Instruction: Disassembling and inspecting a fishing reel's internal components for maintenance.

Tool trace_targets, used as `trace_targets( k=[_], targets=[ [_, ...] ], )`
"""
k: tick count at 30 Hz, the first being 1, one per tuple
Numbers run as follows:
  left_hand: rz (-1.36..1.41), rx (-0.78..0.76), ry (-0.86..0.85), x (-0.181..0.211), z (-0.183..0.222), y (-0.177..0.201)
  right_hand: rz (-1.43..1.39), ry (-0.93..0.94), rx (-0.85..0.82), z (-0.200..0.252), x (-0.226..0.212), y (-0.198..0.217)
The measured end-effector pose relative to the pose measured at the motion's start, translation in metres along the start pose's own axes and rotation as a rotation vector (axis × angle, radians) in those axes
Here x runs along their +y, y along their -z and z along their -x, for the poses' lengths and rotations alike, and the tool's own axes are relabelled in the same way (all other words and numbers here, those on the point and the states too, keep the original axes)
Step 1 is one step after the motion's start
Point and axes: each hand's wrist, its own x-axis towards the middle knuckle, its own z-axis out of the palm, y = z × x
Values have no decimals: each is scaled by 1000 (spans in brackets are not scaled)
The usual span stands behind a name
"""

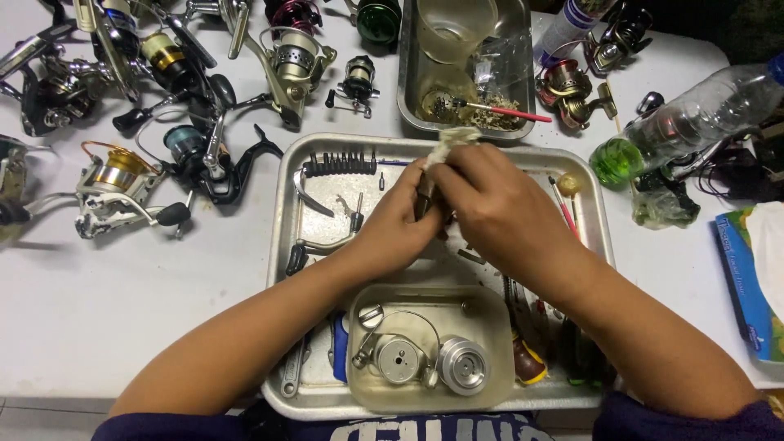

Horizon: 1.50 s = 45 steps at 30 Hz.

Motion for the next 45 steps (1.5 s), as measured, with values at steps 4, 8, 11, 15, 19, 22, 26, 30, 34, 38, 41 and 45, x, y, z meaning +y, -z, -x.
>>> trace_targets(
  k=[4,8,11,15,19,22,26,30,34,38,41,45],
  targets=[
    [86,-1,-12,-12,1,9,-33,-84,28,20,10,-7],
    [161,-83,-35,-6,-3,10,-172,-298,-46,14,16,11],
    [238,-120,-37,-13,-2,13,-383,-481,-58,16,22,21],
    [452,-152,-79,-36,-16,19,-255,-412,-11,23,31,27],
    [365,-141,83,-33,-15,32,-153,-383,-80,24,42,53],
    [575,5,229,-28,-16,33,-463,-751,-71,18,43,64],
    [711,85,37,-24,-18,30,-1051,-1013,-16,26,28,28],
    [722,188,30,-3,-12,22,-1250,-786,80,8,-2,12],
    [679,165,25,-12,-13,19,-1087,-579,77,-19,-21,2],
    [896,69,23,-6,-15,26,-413,-154,251,-18,-24,-25],
    [987,60,66,-35,-24,34,-346,-166,287,-15,-15,-26],
    [1113,-54,30,-3,-18,14,-404,-242,322,-7,-35,-20]
  ],
)
